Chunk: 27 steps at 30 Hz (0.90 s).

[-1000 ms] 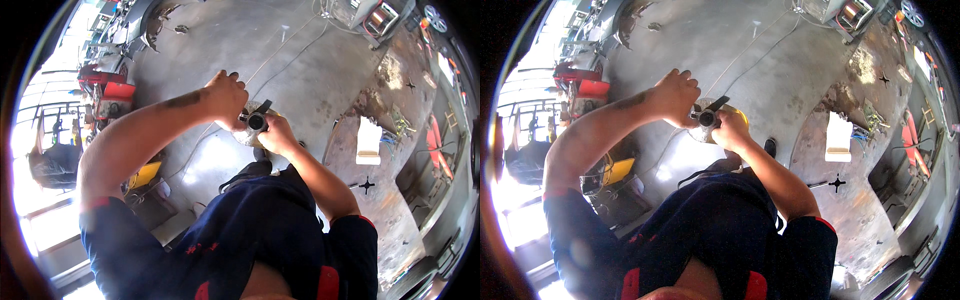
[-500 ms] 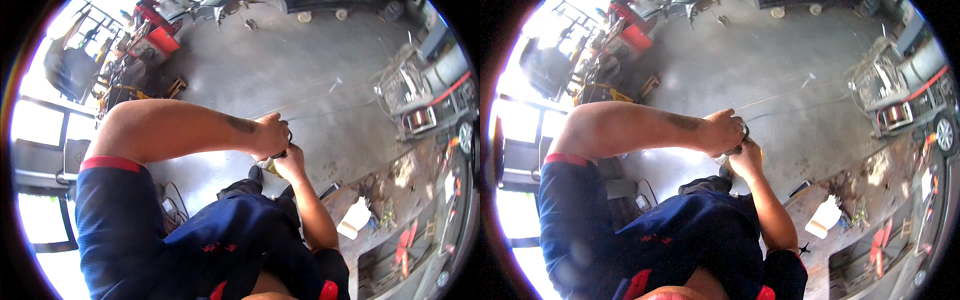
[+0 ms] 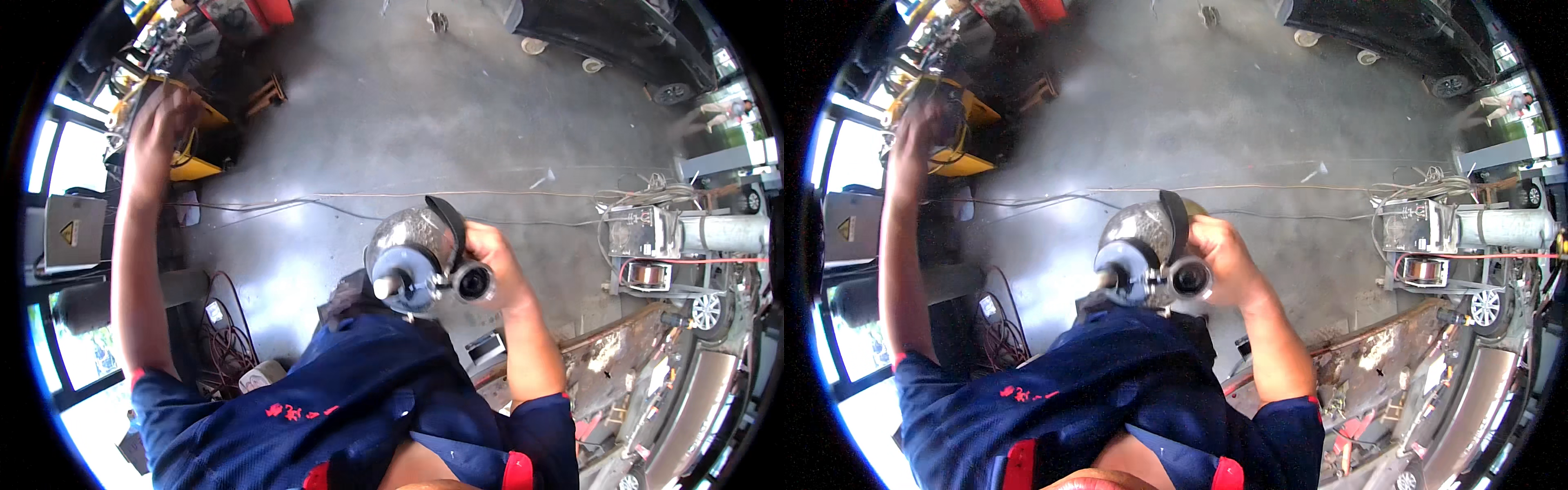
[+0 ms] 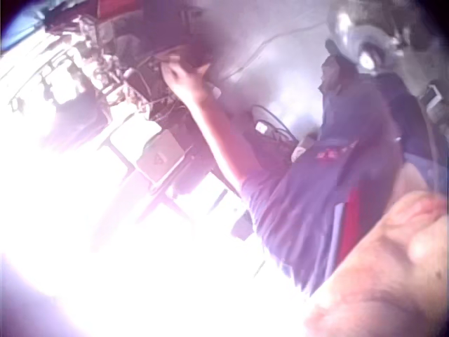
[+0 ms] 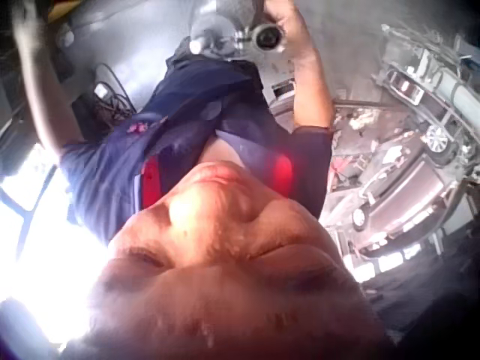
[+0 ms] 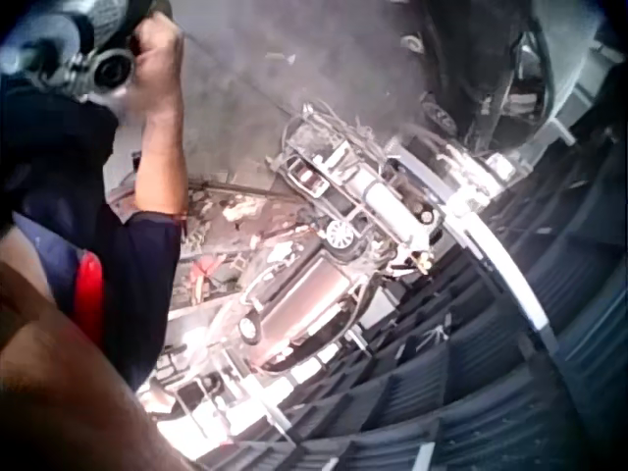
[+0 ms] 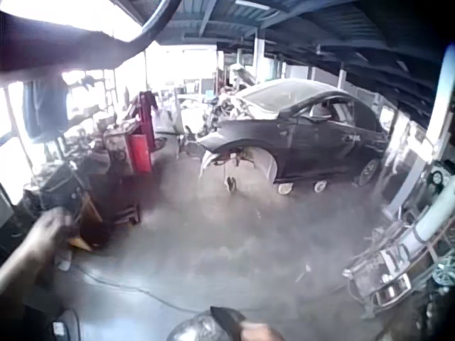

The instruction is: The person works on the lower body of a white car by hand, then moves to a work table to assemble a mechanical part by hand and with a liquid from a bottle.

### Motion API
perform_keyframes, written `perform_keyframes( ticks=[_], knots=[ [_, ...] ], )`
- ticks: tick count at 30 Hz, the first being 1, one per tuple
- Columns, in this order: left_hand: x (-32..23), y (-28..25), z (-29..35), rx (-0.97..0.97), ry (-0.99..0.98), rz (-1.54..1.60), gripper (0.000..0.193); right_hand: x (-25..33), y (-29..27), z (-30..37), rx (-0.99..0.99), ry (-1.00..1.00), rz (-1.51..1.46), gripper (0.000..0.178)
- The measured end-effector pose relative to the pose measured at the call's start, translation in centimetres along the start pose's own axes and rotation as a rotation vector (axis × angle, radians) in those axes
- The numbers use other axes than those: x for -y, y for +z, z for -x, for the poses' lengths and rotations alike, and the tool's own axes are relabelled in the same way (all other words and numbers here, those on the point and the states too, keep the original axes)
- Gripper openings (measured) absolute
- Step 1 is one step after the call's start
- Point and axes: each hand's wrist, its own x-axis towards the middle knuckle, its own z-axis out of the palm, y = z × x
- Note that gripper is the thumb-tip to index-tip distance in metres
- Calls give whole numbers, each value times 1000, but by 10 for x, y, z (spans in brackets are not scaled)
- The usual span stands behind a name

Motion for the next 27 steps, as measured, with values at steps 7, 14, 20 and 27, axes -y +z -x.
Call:
perform_keyframes(
  ticks=[7, 14, 20, 27],
  knots=[
    [273, 7, 105, 1145, -593, -501, 28, 52, -33, -194, 173, -274, -175, 34],
    [363, -7, -20, 789, -682, -437, 21, -12, -48, -437, 396, -352, -457, 25],
    [465, -62, -54, 356, -803, -544, 22, -75, -65, -663, 531, -431, -552, 25],
    [455, 6, -60, 363, -1540, -230, 32, -108, -82, -922, 533, -414, -437, 25]
  ],
)
